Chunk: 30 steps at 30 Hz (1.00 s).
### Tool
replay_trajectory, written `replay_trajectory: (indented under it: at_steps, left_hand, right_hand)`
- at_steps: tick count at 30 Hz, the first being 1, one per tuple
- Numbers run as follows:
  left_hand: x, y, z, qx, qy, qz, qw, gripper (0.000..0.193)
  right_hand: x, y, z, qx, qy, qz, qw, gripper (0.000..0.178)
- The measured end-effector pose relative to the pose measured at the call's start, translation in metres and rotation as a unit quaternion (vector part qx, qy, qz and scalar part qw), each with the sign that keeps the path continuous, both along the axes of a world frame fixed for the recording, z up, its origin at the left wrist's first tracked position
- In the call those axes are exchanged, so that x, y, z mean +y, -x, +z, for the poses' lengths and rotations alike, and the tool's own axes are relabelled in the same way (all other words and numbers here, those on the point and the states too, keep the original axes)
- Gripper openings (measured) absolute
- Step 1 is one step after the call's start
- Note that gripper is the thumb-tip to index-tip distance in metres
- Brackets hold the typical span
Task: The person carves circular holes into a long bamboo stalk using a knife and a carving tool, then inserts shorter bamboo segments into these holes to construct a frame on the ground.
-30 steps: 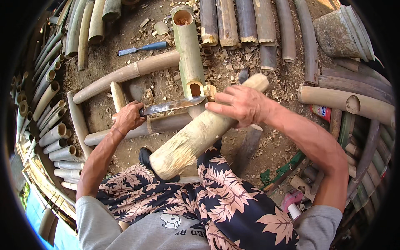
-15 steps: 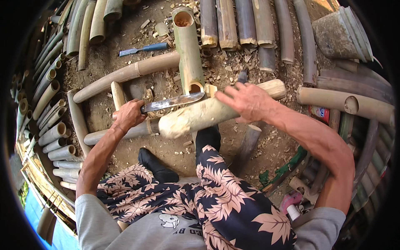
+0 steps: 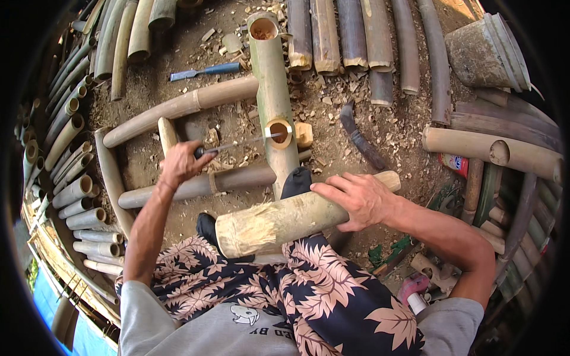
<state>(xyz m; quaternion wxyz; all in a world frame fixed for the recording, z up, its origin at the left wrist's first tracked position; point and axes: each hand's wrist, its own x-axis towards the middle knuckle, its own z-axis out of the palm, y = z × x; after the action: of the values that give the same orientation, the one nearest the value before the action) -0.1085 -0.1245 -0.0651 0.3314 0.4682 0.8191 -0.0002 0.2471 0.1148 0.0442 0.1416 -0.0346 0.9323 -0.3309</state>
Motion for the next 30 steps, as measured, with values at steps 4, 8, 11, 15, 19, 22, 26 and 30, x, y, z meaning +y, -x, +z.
replay_trajectory:
  at_steps: [4,8,11,15,19,22,26,30]
  left_hand:
    - [0.032,0.037,0.008,-0.079,0.031,0.090,0.992,0.084]
    - [0.043,0.062,0.007,-0.055,0.002,0.015,0.998,0.090]
    - [0.051,0.063,0.003,-0.023,0.076,-0.049,0.996,0.092]
    - [0.054,0.067,-0.008,-0.052,0.134,-0.075,0.987,0.087]
    - [0.050,0.062,-0.013,-0.035,0.146,-0.093,0.984,0.088]
    - [0.028,0.049,0.005,-0.001,0.087,-0.097,0.991,0.082]
    - [-0.047,0.028,0.019,-0.019,-0.205,-0.090,0.974,0.054]
    - [-0.078,0.015,0.035,0.070,-0.153,0.162,0.972,0.050]
  right_hand:
    - [-0.010,-0.006,0.006,-0.092,0.039,-0.115,0.988,0.093]
    - [0.005,0.009,0.018,-0.078,0.119,-0.299,0.944,0.095]
    - [0.018,0.017,0.010,0.030,0.138,-0.379,0.915,0.094]
    - [0.022,0.041,0.003,0.047,0.132,-0.420,0.897,0.093]
    - [0.032,0.046,-0.009,-0.176,-0.031,-0.279,0.943,0.095]
    - [0.020,0.044,0.011,-0.135,-0.039,-0.303,0.943,0.097]
    - [-0.045,-0.039,-0.027,0.011,0.120,-0.525,0.842,0.094]
    - [-0.135,-0.133,-0.083,-0.067,0.028,-0.605,0.793,0.097]
